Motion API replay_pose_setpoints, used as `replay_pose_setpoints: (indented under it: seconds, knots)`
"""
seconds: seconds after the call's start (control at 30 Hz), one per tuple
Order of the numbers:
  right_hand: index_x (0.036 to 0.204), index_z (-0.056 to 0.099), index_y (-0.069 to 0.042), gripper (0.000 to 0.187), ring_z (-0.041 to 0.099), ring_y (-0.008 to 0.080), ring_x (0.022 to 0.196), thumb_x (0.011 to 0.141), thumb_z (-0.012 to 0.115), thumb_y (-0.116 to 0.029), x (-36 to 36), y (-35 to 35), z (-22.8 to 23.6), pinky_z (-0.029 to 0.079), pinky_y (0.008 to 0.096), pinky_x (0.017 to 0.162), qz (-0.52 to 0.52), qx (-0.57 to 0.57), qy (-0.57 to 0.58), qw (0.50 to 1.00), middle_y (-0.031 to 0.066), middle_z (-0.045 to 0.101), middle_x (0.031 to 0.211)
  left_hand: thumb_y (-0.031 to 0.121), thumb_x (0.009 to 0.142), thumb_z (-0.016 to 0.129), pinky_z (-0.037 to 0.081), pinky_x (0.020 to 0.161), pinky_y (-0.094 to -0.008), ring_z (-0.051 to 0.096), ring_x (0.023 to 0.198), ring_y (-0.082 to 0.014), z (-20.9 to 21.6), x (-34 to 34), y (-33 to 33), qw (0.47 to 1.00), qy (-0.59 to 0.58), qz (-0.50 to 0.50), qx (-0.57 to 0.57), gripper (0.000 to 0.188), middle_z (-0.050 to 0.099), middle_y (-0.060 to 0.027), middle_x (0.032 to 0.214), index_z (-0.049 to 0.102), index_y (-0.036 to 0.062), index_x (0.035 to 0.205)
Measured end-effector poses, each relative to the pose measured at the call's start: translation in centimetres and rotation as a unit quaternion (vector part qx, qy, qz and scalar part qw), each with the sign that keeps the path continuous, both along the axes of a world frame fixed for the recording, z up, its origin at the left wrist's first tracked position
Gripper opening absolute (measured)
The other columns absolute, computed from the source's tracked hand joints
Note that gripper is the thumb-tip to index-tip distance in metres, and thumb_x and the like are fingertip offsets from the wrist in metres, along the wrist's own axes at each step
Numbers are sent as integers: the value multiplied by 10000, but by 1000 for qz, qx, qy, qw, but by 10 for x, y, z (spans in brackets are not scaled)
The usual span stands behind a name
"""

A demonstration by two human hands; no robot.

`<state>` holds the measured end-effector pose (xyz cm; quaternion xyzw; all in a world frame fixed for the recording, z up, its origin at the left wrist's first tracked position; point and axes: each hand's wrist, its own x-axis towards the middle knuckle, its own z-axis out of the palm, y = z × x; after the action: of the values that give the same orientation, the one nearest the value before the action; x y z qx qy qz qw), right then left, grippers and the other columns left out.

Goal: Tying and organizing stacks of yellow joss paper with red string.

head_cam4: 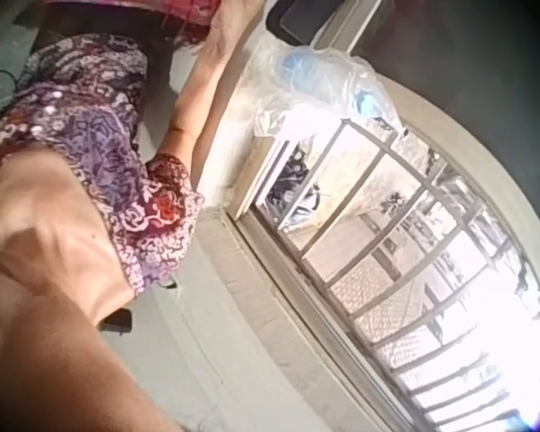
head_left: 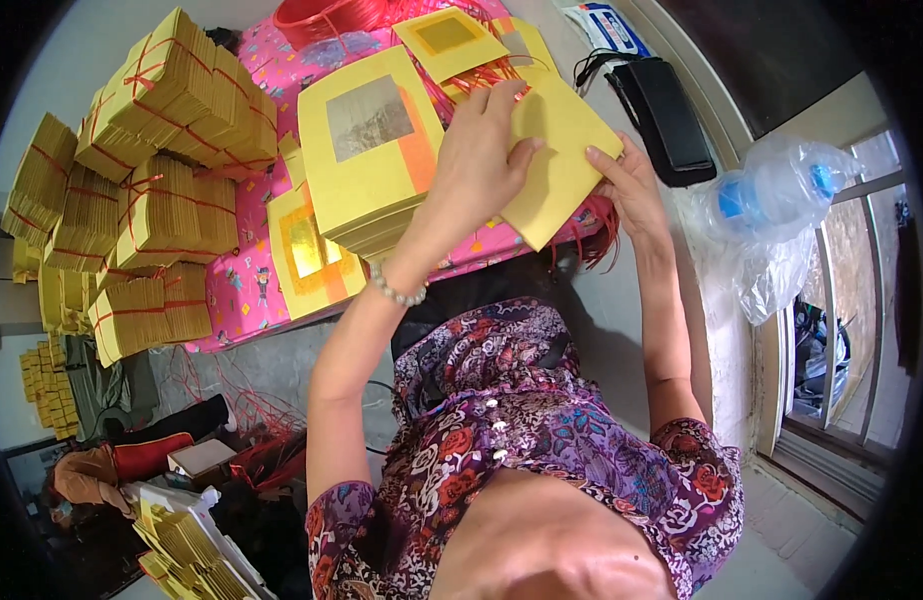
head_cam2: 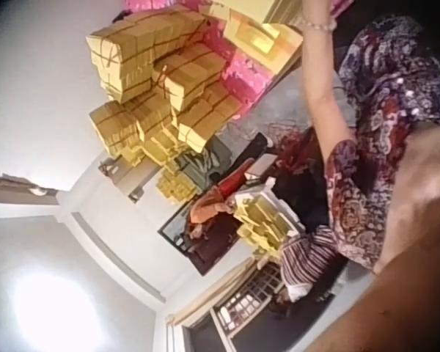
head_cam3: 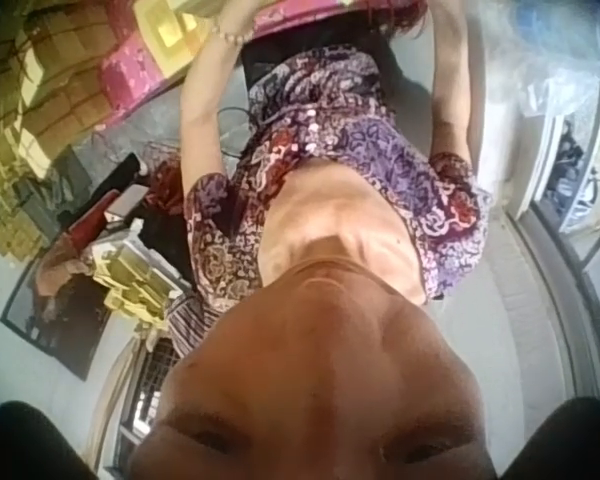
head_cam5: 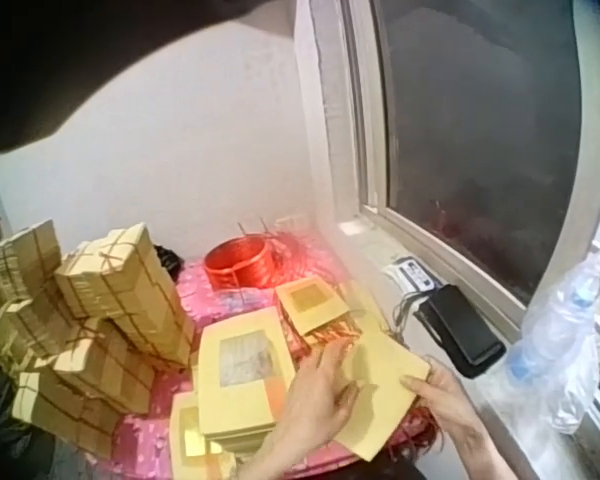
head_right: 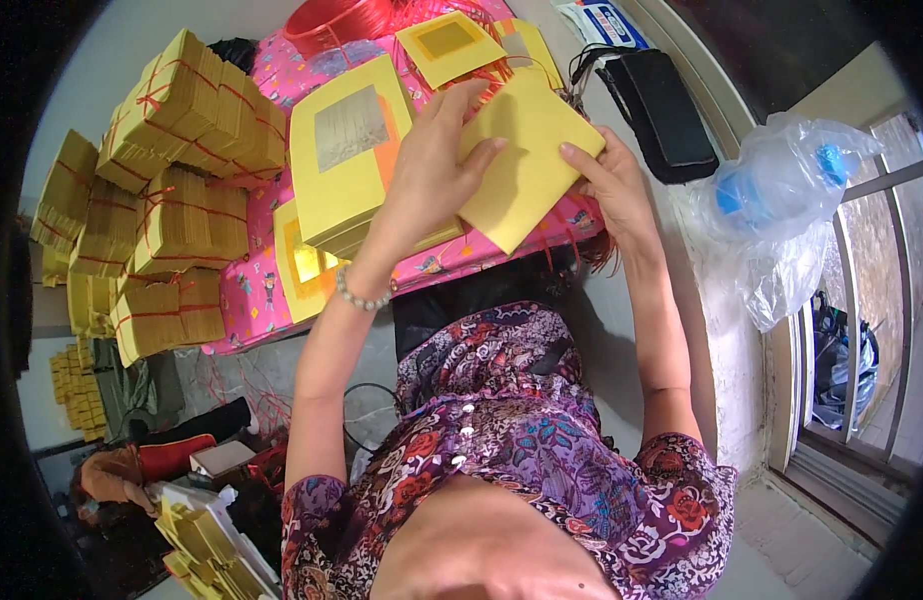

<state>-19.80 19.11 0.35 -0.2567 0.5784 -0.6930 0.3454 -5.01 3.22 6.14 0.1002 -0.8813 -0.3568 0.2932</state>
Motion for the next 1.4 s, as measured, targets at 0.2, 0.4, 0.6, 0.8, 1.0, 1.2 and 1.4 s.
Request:
replay_pose_setpoints:
  seconds: [0.2, 0.4, 0.6, 0.8, 1.0, 1.2, 1.4]
  knots:
    - [1210, 464, -28, 435, 637, 141, 916, 877, 680, -207, -6, 12, -45, 532, 288, 775, -83, 30, -84, 993, 85, 629, 1054, -4, 727, 676, 447, 644, -389, 544, 714, -292, -37, 47, 52, 976, 173, 33, -126, 186, 562, -128, 856, 602, 40, 891]
    - [1194, 469, -48, 393, 643, 147, 905, 887, 666, -192, -1, -2, -61, 544, 279, 755, -110, 23, -78, 991, 81, 627, 1060, 115, 738, 708, 426, 844, -432, 507, 1013, -338, -133, 63, 76, 991, -60, -9, -116, 472, 528, -179, 1103, 527, 3, 1159]
    - [1142, 455, -7, 336, 644, 153, 864, 893, 645, -130, 1, -31, -100, 563, 285, 670, -122, 12, 0, 992, 103, 618, 1024, 197, 749, 716, 321, 1048, -506, 407, 1207, -414, -165, 46, 69, 976, -152, 57, -144, 708, 451, -252, 1260, 395, -91, 1310]
    - [1091, 458, 12, 340, 647, 157, 773, 872, 668, -142, 0, -41, -125, 563, 276, 557, -162, 101, 87, 978, 113, 616, 949, 221, 777, 698, 313, 1045, -507, 421, 1191, -415, -170, 45, 69, 971, -178, 55, -150, 724, 432, -254, 1302, 365, -90, 1340]
    - [1072, 458, 11, 362, 662, 184, 743, 840, 688, -146, -2, -43, -126, 573, 291, 541, -164, 147, 175, 960, 138, 631, 899, 219, 765, 703, 332, 1011, -494, 406, 1210, -388, -169, 45, 75, 969, -184, 74, -151, 740, 429, -227, 1323, 364, -76, 1353]
    - [1072, 450, 15, 369, 675, 229, 730, 834, 682, -145, -1, -43, -128, 579, 331, 542, -174, 172, 204, 948, 172, 634, 894, 181, 751, 710, 348, 989, -481, 405, 1212, -377, -168, 50, 78, 972, -180, 79, -131, 716, 422, -209, 1339, 386, -43, 1349]
    - [1074, 449, 22, 385, 677, 248, 719, 828, 685, -156, -2, -42, -132, 579, 350, 544, -176, 159, 205, 949, 183, 638, 886, 168, 751, 709, 333, 1024, -486, 399, 1233, -389, -156, 35, 74, 985, -112, 52, -123, 715, 412, -225, 1354, 380, -50, 1347]
